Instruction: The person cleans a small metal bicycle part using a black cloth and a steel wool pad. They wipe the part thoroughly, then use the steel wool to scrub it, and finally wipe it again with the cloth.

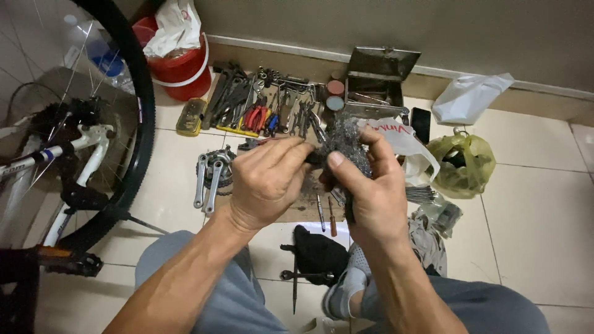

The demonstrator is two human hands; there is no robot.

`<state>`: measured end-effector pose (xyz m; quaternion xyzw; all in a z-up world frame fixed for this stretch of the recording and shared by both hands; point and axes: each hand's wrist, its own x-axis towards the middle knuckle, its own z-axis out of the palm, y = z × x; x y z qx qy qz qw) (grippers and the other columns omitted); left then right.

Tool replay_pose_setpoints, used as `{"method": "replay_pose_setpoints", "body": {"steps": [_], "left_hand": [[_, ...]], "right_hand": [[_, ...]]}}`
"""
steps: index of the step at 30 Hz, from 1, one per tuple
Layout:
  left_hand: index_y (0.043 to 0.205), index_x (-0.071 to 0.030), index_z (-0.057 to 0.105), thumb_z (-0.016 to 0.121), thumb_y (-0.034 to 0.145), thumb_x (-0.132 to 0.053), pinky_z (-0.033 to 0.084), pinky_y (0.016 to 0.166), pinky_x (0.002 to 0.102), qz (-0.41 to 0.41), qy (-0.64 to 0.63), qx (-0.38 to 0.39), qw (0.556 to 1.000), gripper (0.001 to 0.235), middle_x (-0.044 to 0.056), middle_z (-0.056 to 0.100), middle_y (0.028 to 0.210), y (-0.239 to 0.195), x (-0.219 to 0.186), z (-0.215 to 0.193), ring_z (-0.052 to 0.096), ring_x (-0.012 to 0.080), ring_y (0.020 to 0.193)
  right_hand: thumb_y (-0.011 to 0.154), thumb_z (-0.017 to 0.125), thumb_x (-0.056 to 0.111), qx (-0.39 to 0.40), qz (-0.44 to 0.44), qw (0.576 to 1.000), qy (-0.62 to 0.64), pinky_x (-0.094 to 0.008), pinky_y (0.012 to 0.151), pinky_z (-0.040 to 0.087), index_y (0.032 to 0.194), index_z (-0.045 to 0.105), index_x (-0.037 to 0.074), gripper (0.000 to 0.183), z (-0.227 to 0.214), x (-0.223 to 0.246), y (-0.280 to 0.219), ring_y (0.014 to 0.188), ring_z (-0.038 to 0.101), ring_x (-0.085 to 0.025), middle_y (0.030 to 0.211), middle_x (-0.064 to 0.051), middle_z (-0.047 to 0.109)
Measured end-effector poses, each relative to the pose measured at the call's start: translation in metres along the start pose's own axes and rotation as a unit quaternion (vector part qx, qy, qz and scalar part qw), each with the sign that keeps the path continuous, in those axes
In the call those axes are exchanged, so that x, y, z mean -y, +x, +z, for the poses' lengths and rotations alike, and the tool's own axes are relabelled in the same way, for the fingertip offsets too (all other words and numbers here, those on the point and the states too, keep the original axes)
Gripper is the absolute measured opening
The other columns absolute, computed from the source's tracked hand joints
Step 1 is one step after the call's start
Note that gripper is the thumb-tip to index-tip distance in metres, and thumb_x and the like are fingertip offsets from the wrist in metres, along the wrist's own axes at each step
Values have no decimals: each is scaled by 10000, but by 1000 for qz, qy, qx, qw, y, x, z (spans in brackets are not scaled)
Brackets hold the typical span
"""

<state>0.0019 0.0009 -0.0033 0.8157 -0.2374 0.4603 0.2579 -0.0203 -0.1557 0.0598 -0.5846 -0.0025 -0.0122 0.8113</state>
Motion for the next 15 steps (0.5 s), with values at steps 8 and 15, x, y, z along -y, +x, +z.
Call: {"method": "replay_pose_setpoints", "body": {"steps": [8,15], "left_hand": [[1026,-105,727,734,895,-171,596,774,380,-9,-29,6,1000,146,80,728,951,-4,-2,5,738,278,866],[1036,-131,742,757,857,-156,596,792,364,-45,-42,7,998,181,56,745,955,-2,1,3,744,256,869]], "right_hand": [[894,677,148,-6,25,999,21,-342,676,525,1273,530,-76,464,-7,-8,17,899,590,-311,1032,-226,556],[869,684,45,44,-67,996,-34,-434,788,588,1311,526,-50,478,-10,-15,6,1002,633,-389,1105,-255,575]]}}
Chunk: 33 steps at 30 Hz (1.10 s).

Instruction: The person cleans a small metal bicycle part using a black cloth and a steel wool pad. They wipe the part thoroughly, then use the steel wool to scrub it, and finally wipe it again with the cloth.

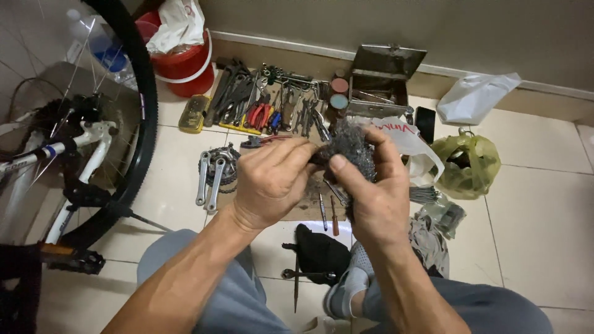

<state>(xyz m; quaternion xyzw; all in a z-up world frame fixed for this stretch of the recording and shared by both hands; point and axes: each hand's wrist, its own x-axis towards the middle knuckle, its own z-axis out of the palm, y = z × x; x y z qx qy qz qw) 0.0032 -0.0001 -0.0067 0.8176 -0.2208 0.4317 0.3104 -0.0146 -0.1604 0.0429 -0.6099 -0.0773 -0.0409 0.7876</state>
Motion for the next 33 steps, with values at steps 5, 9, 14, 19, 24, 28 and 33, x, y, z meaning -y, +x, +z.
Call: {"method": "replay_pose_setpoints", "body": {"steps": [5,9,14,19,24,28,33], "left_hand": [[1024,-134,739,730,892,-157,591,793,350,66,49,15,996,134,57,733,976,-2,0,-4,735,245,883],[1007,-99,738,761,857,-115,601,759,359,12,-2,19,1000,153,82,741,935,-4,6,-2,745,273,851],[1021,-111,727,742,863,-135,600,751,383,1,-5,18,1000,160,77,739,962,0,1,-4,746,282,853],[1012,-108,736,748,864,-113,603,736,354,2,-19,20,1000,149,84,743,942,1,-1,-2,750,263,835],[1017,-115,727,757,849,-94,605,746,378,-34,-47,12,998,173,66,741,933,5,2,-7,750,272,831],[990,-121,728,743,862,-112,602,732,368,-23,-36,14,999,129,65,744,931,4,-5,-10,752,269,820],[987,-105,744,749,843,-58,611,718,368,-25,-64,16,998,152,87,746,901,6,-1,-9,749,273,794]], "right_hand": [[888,688,122,-68,74,994,-45,-375,676,578,1266,571,-51,432,4,0,11,857,628,-314,1038,-240,587],[865,716,113,-71,85,992,67,-308,605,553,1258,567,-59,454,6,-5,15,834,641,-315,1001,-226,569],[882,713,83,-22,4,999,-42,-438,749,606,1262,571,-28,421,6,3,8,895,651,-370,1056,-250,596],[921,684,157,-44,75,996,23,-310,534,568,1244,554,-16,389,5,-2,21,711,637,-267,935,-212,583],[909,655,195,2,55,996,64,-346,603,577,1288,529,-56,471,7,6,13,744,642,-293,922,-268,599],[896,698,119,-8,-9,999,-30,-300,608,554,1292,540,-29,451,8,-2,11,786,596,-245,1015,-214,582],[919,688,181,-21,52,998,27,-259,507,485,1266,545,-28,430,5,-2,17,682,589,-205,911,-185,593]]}}
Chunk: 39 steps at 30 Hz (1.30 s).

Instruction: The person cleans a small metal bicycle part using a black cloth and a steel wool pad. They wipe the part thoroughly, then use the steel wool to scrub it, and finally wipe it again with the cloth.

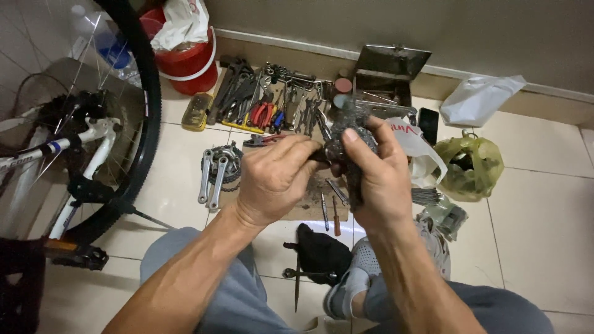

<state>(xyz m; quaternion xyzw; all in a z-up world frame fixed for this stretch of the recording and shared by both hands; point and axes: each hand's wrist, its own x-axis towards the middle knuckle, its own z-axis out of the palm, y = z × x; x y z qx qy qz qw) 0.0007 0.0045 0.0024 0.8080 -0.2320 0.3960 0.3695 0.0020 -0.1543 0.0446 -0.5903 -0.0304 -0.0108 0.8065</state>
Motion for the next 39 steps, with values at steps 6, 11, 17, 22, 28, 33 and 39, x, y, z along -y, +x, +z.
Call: {"method": "replay_pose_setpoints", "body": {"steps": [6,11,17,22,28,33,39], "left_hand": [[997,-124,734,757,845,-95,609,736,381,0,27,-15,1000,156,61,745,932,2,-4,-1,754,273,810],[989,-102,739,750,840,-66,610,716,391,-12,-2,-17,1000,154,90,747,913,-3,0,3,754,294,797],[1009,-120,737,754,841,-97,615,748,381,-27,-24,-37,999,170,68,754,945,-3,2,9,761,281,828],[999,-96,740,744,856,-89,620,734,391,-6,-8,-31,999,144,100,755,928,2,-7,2,759,289,802],[1005,-106,737,760,841,-53,619,734,366,-37,-41,-54,997,173,71,754,931,5,-3,2,763,281,823],[993,-113,746,778,837,-49,618,733,364,-48,-67,-80,993,171,59,757,923,6,-4,0,765,283,822],[967,-145,764,759,824,-38,621,731,361,-23,-15,-85,996,179,24,759,903,2,-1,6,767,238,801]], "right_hand": [[871,715,140,18,-55,997,-54,-286,586,533,1293,564,14,466,4,5,-9,783,600,-235,1036,-185,597],[950,652,172,16,-5,999,-27,-267,476,519,1288,551,-42,412,-1,0,5,672,610,-225,910,-176,592],[888,722,143,9,-102,991,-83,-368,624,611,1319,544,-2,489,-4,-2,-6,917,637,-336,1139,-250,587],[913,718,143,-16,-123,988,-87,-380,665,592,1314,544,8,457,2,-5,2,944,618,-324,1147,-223,568],[921,692,175,-19,-18,998,53,-296,508,535,1255,563,42,382,9,11,1,719,679,-257,965,-201,656],[963,619,178,26,-63,998,2,-300,567,546,1312,524,15,396,-5,7,0,757,639,-237,1023,-213,654],[933,679,128,59,-189,969,-146,-263,569,549,1360,502,-18,484,12,13,-11,855,602,-218,1089,-210,612]]}}
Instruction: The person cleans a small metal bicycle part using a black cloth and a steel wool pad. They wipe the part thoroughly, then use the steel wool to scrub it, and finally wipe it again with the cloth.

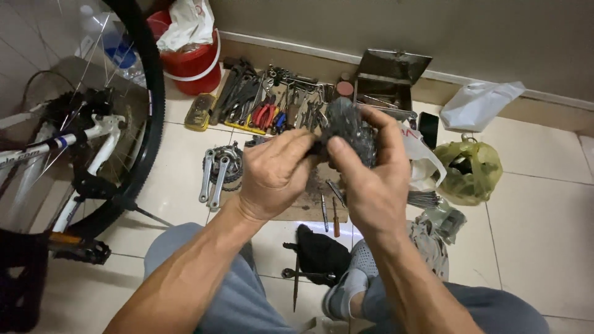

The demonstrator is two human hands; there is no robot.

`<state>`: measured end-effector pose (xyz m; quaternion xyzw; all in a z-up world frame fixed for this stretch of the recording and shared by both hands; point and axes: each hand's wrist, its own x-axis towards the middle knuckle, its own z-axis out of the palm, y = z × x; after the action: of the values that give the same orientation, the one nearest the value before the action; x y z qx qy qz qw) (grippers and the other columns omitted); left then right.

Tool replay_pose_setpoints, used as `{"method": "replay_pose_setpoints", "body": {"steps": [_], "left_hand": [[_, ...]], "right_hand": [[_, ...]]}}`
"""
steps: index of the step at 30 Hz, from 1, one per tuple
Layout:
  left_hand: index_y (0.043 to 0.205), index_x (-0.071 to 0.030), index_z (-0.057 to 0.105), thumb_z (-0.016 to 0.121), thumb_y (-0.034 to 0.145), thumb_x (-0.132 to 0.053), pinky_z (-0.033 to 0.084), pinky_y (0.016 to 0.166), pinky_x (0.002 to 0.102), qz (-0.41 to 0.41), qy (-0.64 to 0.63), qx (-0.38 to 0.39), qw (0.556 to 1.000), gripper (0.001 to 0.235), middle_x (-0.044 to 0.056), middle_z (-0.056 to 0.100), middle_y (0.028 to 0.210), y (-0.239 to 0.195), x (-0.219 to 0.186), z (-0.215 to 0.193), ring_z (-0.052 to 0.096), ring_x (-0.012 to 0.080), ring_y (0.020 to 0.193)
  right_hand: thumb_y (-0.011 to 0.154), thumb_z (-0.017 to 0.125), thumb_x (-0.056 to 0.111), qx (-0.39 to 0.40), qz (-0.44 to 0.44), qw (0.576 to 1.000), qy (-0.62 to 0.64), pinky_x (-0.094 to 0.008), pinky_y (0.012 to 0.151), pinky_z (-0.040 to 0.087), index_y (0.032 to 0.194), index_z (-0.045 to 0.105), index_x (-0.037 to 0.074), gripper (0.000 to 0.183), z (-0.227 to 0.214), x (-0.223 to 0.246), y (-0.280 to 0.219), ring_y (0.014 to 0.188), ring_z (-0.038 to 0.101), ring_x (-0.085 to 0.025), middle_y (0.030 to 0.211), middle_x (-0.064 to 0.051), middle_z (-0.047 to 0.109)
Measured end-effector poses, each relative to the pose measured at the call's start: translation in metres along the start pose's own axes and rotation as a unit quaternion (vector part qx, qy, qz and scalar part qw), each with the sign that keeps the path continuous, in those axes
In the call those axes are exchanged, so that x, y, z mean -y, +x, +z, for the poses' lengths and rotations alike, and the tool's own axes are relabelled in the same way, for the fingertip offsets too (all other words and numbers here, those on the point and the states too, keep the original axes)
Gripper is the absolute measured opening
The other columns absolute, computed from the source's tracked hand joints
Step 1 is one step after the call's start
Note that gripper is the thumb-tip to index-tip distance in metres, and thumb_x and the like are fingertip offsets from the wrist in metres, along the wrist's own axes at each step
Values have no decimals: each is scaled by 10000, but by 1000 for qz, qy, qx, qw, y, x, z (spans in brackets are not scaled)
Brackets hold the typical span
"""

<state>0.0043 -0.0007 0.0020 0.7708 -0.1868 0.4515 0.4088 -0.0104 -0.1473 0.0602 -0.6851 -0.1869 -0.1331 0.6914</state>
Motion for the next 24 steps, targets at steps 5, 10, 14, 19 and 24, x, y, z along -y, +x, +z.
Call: {"method": "replay_pose_setpoints", "body": {"steps": [5,10,14,19,24], "left_hand": [[1019,-102,759,760,817,-54,621,734,401,52,56,27,997,208,95,758,946,-2,8,-4,758,295,826],[1027,-119,759,758,832,-72,617,773,378,74,90,17,993,201,76,756,981,-4,11,-2,758,270,874],[1039,-125,757,752,856,-90,614,775,375,103,122,48,986,186,78,754,1007,-2,2,-6,755,262,884],[1073,-93,756,703,884,-51,614,785,401,56,57,55,995,201,110,759,1009,-1,4,-5,754,303,911],[1103,-69,748,639,938,-29,610,803,398,26,36,59,997,202,134,762,1006,-2,8,-6,753,318,926]], "right_hand": [[933,689,167,-39,162,978,123,-253,414,477,1315,517,-36,466,-4,-17,16,635,613,-229,901,-204,620],[901,686,135,-16,126,988,93,-261,447,503,1287,543,-51,452,-1,10,6,686,644,-249,947,-226,611],[859,754,125,-33,129,991,-21,-277,393,509,1230,617,-21,422,-4,4,16,608,684,-233,847,-193,633],[907,705,149,-61,180,976,105,-321,314,461,1284,538,-66,464,-7,-20,25,538,657,-255,727,-231,635],[873,729,206,-22,122,986,114,-358,439,594,1322,514,-45,557,-19,3,9,716,679,-303,951,-251,592]]}}
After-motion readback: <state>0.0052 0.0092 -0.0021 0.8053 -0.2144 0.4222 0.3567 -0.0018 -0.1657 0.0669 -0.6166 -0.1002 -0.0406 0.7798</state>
